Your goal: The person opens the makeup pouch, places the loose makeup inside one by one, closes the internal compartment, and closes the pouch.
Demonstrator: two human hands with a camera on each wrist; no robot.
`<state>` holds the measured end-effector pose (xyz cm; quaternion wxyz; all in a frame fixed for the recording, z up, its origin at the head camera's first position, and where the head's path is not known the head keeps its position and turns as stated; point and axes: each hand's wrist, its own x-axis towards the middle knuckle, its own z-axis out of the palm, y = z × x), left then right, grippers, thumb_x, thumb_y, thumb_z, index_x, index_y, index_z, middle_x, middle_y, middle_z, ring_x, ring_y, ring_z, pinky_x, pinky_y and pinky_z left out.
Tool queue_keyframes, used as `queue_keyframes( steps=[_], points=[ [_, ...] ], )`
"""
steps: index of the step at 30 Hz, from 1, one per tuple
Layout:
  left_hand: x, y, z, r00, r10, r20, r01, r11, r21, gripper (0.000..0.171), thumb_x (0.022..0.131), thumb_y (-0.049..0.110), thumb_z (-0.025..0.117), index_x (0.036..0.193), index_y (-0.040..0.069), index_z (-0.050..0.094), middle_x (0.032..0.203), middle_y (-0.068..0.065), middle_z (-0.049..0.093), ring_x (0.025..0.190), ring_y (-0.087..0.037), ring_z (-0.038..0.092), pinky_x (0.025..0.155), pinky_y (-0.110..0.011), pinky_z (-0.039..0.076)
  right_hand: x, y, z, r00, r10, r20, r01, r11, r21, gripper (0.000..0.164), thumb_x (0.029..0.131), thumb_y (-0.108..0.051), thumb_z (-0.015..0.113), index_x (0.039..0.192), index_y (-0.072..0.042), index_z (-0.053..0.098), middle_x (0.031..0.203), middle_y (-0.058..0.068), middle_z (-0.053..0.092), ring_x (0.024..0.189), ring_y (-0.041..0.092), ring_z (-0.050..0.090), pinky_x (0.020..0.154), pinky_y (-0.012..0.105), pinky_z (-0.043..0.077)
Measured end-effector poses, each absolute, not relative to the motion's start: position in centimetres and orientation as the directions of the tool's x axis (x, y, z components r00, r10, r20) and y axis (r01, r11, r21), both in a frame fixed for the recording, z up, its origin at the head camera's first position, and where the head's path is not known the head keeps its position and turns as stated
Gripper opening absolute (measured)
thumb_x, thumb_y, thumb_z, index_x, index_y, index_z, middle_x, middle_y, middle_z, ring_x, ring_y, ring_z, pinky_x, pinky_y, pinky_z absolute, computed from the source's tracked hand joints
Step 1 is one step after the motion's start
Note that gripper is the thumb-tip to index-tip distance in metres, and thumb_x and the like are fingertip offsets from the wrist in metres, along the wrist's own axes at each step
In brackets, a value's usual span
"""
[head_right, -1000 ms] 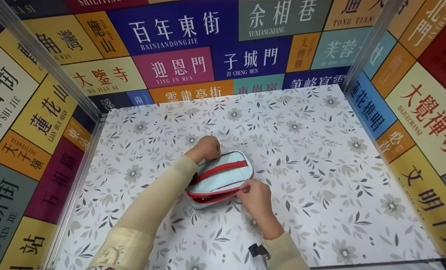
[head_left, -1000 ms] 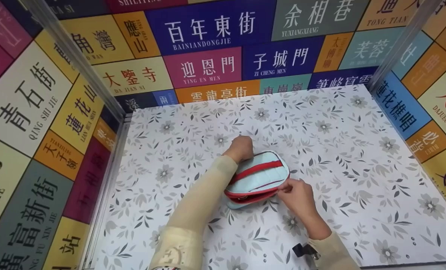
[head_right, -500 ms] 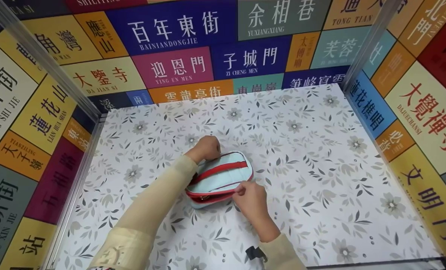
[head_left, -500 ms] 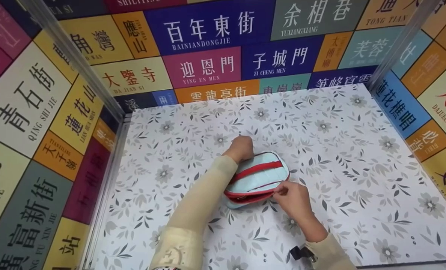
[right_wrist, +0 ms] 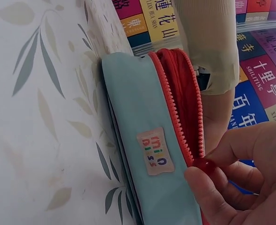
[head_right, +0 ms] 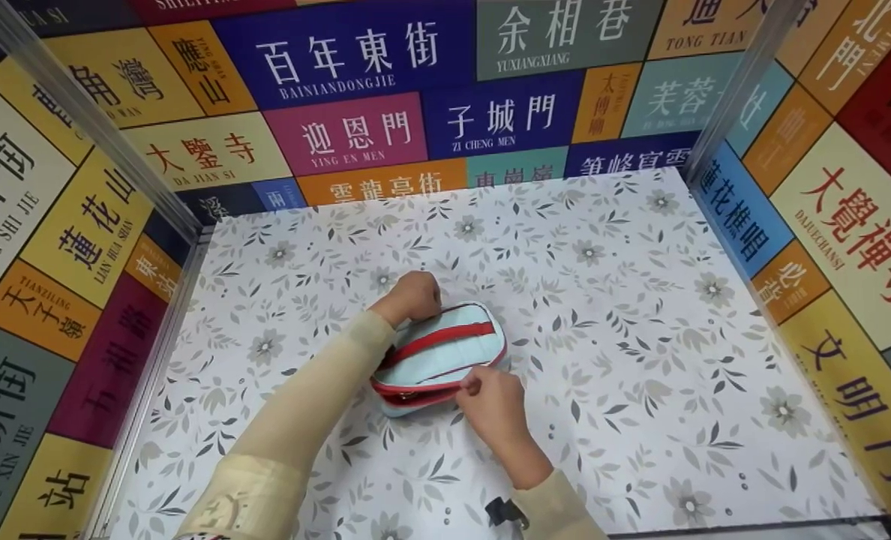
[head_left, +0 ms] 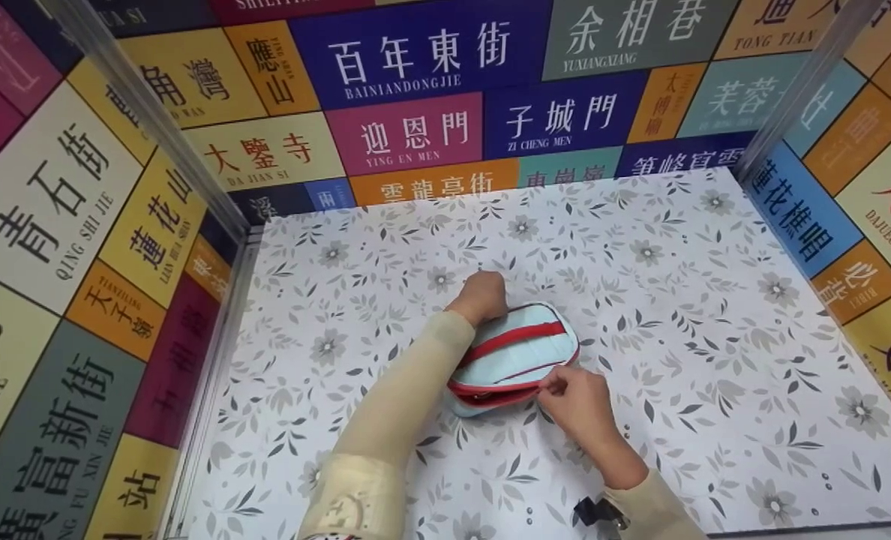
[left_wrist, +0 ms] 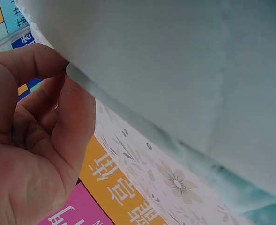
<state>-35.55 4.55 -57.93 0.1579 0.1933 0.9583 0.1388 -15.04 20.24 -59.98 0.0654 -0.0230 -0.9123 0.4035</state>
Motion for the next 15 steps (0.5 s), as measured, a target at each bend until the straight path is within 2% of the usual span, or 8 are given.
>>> queue_keyframes(
  steps=[4,15],
  points=[
    [-35.5,4.5,-58.0,-0.879,0.413,-0.237,0.326,0.885,0.332,0.013,0.094,0.015,0.069,0.085,0.005,0.070,0.079,-0.005,0.060,0.075,-0.023,0.049,0.075,-0.039,0.050,-15.0,20.0,-60.1,-0.990,0.091,0.106,-0.018,0.673,-0.739,0.017,0.080,-0.002,0.075,0.073,-0.018,0.074,0.068,-0.004,0.069,0.066,0.010,0.059,0.062,0.024,0.047],
    [-35.5,4.6,-58.2,-0.885,0.387,-0.258,0.292,0.895,0.337,0.013,0.095,0.016,0.069,0.089,0.005,0.072,0.085,-0.007,0.066,0.076,-0.024,0.052,0.076,-0.039,0.051,-14.4,17.9,-60.1,-0.995,0.020,0.093,-0.060,0.621,-0.781,0.023,0.082,0.000,0.074,0.071,-0.020,0.073,0.066,-0.008,0.068,0.063,0.005,0.060,0.061,0.023,0.049]
  ],
)
